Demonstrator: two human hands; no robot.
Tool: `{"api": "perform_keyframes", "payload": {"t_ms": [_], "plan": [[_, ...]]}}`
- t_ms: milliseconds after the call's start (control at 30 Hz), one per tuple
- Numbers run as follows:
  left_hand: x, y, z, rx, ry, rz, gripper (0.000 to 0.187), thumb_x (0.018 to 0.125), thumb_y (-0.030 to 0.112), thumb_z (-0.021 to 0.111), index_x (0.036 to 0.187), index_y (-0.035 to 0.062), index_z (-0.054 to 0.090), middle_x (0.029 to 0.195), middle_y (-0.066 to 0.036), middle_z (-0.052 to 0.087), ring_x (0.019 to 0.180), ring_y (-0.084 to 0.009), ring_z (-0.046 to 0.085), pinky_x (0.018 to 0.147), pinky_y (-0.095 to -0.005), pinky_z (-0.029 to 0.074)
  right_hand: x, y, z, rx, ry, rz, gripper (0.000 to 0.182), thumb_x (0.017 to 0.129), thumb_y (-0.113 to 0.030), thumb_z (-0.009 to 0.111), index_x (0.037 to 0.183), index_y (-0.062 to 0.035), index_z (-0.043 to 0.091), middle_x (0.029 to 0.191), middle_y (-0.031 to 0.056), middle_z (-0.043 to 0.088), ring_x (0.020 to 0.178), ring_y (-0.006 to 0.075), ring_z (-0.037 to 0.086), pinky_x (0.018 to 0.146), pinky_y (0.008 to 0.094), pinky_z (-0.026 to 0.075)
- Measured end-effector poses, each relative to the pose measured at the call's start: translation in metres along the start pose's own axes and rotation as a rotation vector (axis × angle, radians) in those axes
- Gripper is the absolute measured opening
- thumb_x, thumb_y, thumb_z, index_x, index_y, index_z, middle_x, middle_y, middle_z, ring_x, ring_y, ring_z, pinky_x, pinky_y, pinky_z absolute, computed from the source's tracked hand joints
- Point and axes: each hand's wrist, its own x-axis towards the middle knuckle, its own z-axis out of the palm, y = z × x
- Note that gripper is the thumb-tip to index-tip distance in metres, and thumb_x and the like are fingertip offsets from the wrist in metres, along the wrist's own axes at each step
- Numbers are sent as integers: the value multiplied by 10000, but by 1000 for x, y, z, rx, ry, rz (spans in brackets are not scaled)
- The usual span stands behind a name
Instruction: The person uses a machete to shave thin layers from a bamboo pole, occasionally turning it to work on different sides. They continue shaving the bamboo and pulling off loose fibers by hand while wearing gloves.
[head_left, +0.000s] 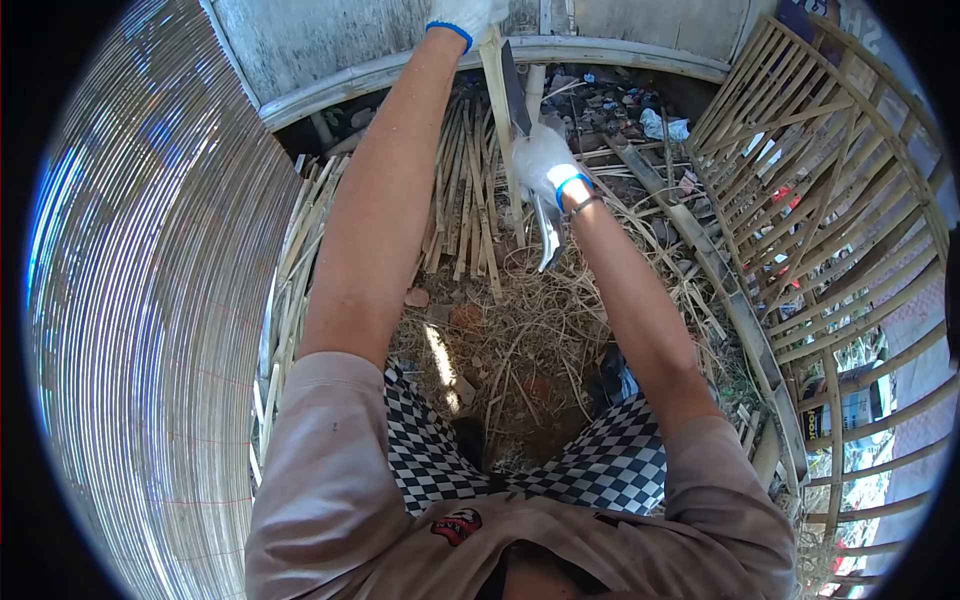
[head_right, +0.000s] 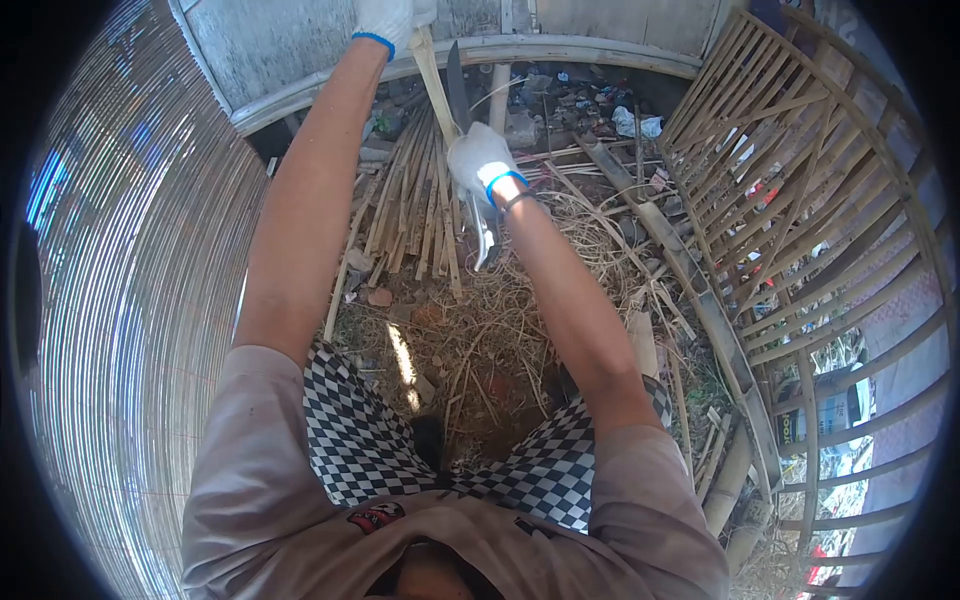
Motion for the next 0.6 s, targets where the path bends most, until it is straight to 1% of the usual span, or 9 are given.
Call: {"api": "perform_keyframes", "payload": {"t_ms": [100,200,233,333,367,433,500,533,600], "plan": [[0,1,-3,5,-3,-4,614,964,760,459,664,226,406,482,69,293,332,-113,274,326,-301,185,-25,-43,-46,419,160,357,314,981,-189,524,1156,49,630,951,311,695,962,499,683,867,521,561],[5,1,-1,-8,-2,-1,616,960,765,463,670,223,412,482,69,295,333,-114,275,327,-301,188,-32,-64,-69,509,300,319,329,984,-203,516,1167,58,597,964,324,691,982,509,675,857,533,550],[5,0,-1,-7,2,1,617,958,766,464,671,222,414,482,69,295,333,-114,276,328,-300,189,-30,-61,-55,591,440,257,343,988,-226,521,1165,63,570,960,341,682,974,522,668,846,543,541],[4,-3,-5,4,25,4,619,953,771,468,676,219,420,482,68,297,334,-115,277,329,-300,192,-26,-54,-24,468,304,425,332,980,-220,530,1147,59,596,959,353,677,965,528,666,853,540,541],[4,-2,-7,5,32,1,620,951,772,470,678,218,422,482,68,298,334,-115,278,329,-299,193,-27,-45,-17,465,210,387,319,976,-215,531,1126,49,628,978,366,673,978,535,666,876,539,545],[7,1,-13,8,25,-2,622,948,775,472,681,215,426,482,68,299,335,-115,279,330,-299,195,-36,-25,-8,290,56,226,322,974,-221,537,1111,53,636,987,368,674,1008,521,669,898,540,546],[8,7,-18,12,30,-2,624,945,778,475,685,213,431,482,68,300,336,-116,280,331,-298,197,-21,-20,8,358,142,293,305,976,-218,537,1075,56,628,926,359,678,962,490,697,866,536,569],[9,8,-19,20,34,-5,625,943,780,476,686,212,433,482,68,301,336,-116,280,331,-298,198,-22,-31,-2,436,202,276,298,975,-214,536,1065,56,623,902,354,677,935,492,699,841,539,572],[7,3,-18,45,73,-9,625,942,780,481,693,208,440,485,68,303,336,-116,279,332,-298,200,-34,-58,-47,586,310,256,283,974,-205,534,1046,56,614,855,344,676,880,495,703,791,544,578]]}}
